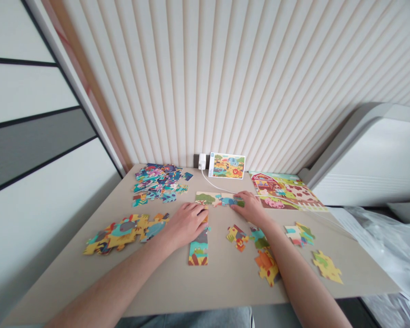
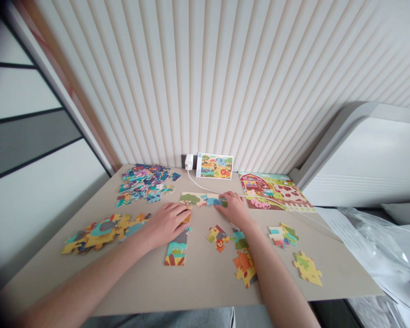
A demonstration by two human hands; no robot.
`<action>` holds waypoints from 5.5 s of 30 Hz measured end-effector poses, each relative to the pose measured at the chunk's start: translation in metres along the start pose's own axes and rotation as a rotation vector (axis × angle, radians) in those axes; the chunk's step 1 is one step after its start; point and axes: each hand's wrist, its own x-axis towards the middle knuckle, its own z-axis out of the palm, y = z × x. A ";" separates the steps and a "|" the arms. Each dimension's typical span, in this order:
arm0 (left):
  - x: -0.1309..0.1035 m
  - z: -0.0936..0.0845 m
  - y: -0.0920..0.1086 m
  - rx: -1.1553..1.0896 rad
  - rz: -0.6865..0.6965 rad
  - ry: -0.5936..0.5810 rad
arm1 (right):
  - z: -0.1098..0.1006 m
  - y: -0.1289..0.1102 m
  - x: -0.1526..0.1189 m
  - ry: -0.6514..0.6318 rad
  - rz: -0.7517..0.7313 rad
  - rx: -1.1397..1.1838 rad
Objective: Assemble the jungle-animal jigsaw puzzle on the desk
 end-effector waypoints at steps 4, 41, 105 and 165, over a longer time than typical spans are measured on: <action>0.000 -0.001 0.001 0.002 -0.006 -0.004 | -0.002 -0.005 -0.004 0.019 -0.108 -0.012; -0.001 -0.002 0.002 0.008 -0.027 -0.020 | 0.004 -0.011 -0.004 0.031 -0.194 -0.038; -0.002 -0.002 -0.001 -0.002 -0.036 -0.015 | 0.008 -0.008 -0.005 0.034 -0.128 0.020; -0.001 -0.002 0.001 0.021 -0.033 -0.039 | -0.021 0.001 -0.005 0.254 -0.394 0.315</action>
